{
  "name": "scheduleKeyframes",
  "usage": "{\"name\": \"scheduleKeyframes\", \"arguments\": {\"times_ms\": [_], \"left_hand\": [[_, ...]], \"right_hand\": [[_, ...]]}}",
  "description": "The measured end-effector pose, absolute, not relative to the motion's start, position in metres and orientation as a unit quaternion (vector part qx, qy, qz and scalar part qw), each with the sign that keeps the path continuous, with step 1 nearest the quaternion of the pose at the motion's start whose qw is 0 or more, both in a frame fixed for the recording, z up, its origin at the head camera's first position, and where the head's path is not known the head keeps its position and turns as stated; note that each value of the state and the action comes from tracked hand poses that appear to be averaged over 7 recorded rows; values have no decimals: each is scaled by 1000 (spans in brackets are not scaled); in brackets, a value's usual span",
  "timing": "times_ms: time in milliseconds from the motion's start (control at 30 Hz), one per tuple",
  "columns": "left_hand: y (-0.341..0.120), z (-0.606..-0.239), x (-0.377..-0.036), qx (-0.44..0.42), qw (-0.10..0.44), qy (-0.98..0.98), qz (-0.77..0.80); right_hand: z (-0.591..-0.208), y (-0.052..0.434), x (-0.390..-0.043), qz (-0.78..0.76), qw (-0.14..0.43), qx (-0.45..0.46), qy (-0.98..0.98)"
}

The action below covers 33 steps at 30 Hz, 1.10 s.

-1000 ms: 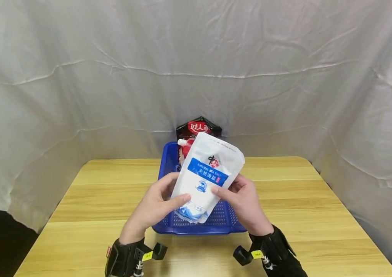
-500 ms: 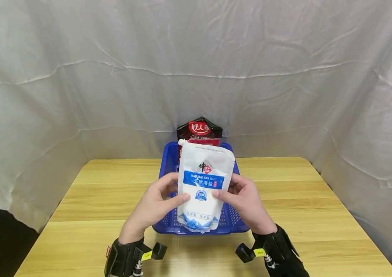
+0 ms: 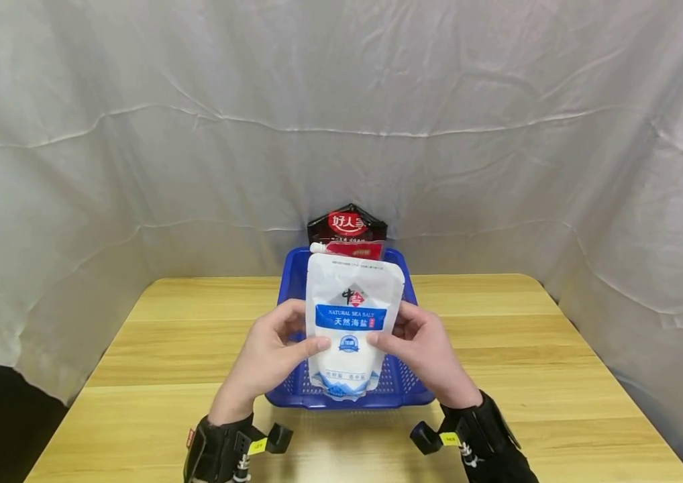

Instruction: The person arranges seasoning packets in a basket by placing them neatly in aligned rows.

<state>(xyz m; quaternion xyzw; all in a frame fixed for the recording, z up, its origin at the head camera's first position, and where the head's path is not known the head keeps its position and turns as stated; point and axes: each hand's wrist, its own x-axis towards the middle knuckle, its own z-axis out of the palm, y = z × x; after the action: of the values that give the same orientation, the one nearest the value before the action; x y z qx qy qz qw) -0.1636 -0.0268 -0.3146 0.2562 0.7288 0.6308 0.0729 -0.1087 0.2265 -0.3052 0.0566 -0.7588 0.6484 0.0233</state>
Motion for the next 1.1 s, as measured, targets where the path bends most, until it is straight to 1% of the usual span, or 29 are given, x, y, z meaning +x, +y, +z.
{"name": "scheduleKeyframes", "arguments": {"times_ms": [100,233,400,667,833,1100], "left_hand": [[-25,-316,-163,248,62,733,630],[-22,-316,-164,247,55,749,612],[-21,-318,-164,258,57,769,582],[-20,-321,-167,280,44,782,555],[-20,-323,-168,285,62,785,546],[-21,-325,-171,275,80,797,531]], "right_hand": [[-304,228,-108,634,24,55,-771],[-302,231,-107,632,45,54,-772],[-297,236,-106,636,76,50,-766],[-295,236,-106,619,97,62,-777],[-297,232,-108,606,107,58,-786],[-302,227,-110,602,113,14,-790]]}}
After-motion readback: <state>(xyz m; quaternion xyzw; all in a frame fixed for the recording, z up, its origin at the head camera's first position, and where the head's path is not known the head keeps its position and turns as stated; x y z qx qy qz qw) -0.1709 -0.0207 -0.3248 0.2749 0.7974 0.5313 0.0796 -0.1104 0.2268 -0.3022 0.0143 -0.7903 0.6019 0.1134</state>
